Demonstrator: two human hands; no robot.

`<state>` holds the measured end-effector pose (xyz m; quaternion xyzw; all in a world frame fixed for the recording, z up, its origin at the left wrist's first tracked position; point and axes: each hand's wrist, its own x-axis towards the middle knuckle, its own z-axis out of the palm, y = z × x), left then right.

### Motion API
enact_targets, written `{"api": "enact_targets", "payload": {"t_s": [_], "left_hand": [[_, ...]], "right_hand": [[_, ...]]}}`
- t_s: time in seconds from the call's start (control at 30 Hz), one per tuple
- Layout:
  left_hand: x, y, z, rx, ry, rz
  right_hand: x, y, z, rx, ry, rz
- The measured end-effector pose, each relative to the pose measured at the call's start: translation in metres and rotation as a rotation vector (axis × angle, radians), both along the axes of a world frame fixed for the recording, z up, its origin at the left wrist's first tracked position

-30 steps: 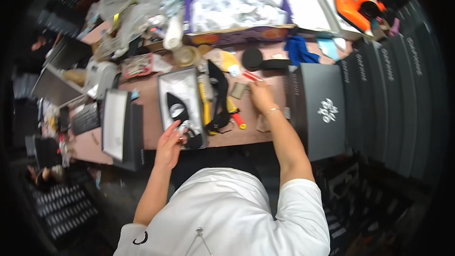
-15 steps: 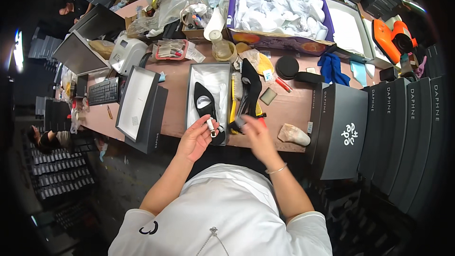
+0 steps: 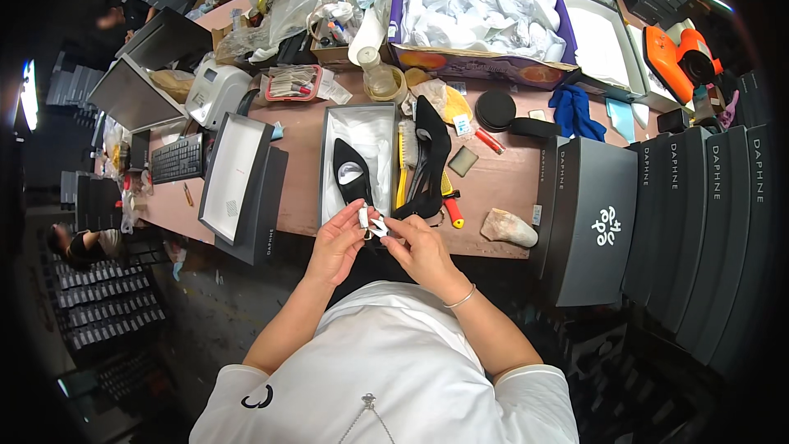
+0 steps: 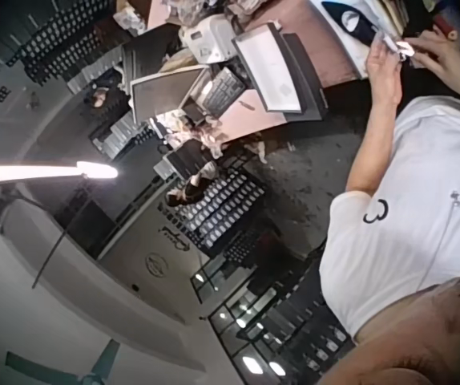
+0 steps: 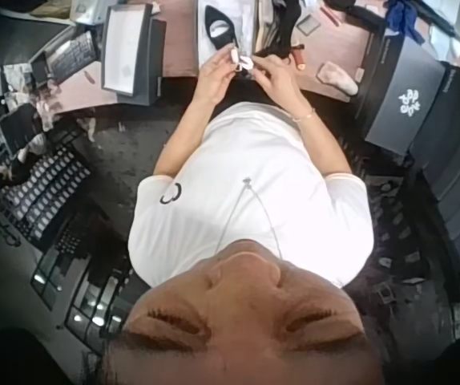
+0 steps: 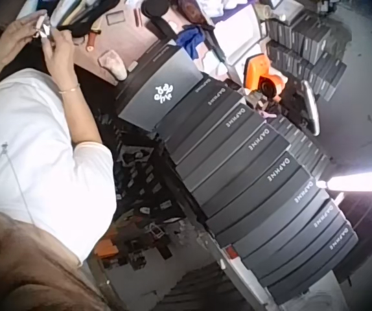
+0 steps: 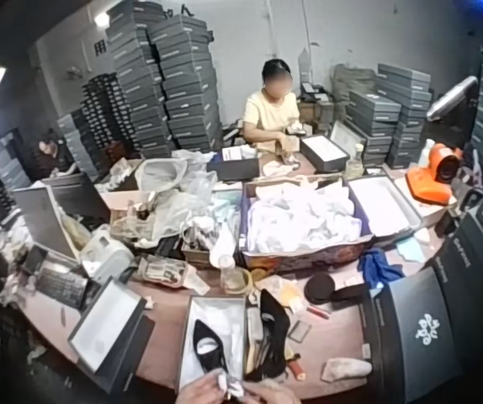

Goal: Cleaning a pair of high-heeled shoes with a brush and then carefully packing them into a shoe box with tissue paper.

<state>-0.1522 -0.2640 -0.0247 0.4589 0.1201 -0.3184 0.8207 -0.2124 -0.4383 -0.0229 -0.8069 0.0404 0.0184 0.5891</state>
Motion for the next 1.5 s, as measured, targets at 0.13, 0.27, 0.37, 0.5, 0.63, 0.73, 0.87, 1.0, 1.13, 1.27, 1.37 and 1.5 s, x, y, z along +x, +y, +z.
{"api": "enact_targets", "payload": {"t_s": [0.13, 0.27, 0.37, 0.5, 0.63, 0.73, 0.87, 1.0, 1.13, 1.27, 1.37, 1.5], "left_hand": [[-0.007, -0.003, -0.001, 0.006, -0.019, -0.034], [-0.012, -0.006, -0.004, -0.007, -0.033, 0.017], [-0.022, -0.010, -0.005, 0.049, -0.096, 0.005], [-0.030, -0.016, -0.003, 0.095, -0.168, 0.044], [-0.033, -0.014, -0.002, 0.122, -0.202, 0.075], [-0.030, -0.013, 0.001, 0.147, -0.192, 0.111], [-0.032, -0.013, -0.001, 0.154, -0.232, 0.083], [-0.033, -0.014, 0.003, 0.171, -0.235, 0.075], [-0.035, -0.014, 0.001, 0.165, -0.230, 0.088], [-0.037, -0.014, 0.002, 0.177, -0.234, 0.075], [-0.040, -0.015, 0.005, 0.214, -0.259, 0.068], [-0.042, -0.015, 0.005, 0.248, -0.307, 0.079]], "right_hand": [[0.003, 0.006, 0.006, -0.015, -0.008, -0.018], [-0.002, 0.012, -0.006, 0.037, -0.038, -0.119], [-0.003, 0.016, -0.008, 0.056, -0.037, -0.148], [0.000, 0.017, -0.006, 0.017, -0.056, -0.135], [-0.001, 0.015, 0.003, -0.005, -0.053, -0.092], [-0.004, 0.013, 0.004, -0.042, -0.035, -0.074], [-0.004, 0.017, -0.003, 0.030, -0.030, -0.114], [-0.007, 0.018, -0.004, 0.059, 0.006, -0.118], [-0.009, 0.016, 0.001, 0.035, 0.001, -0.100], [-0.009, 0.018, -0.001, 0.040, -0.010, -0.130], [-0.004, 0.021, -0.003, -0.005, -0.035, -0.131], [-0.003, 0.021, -0.001, -0.021, -0.051, -0.124]]}}
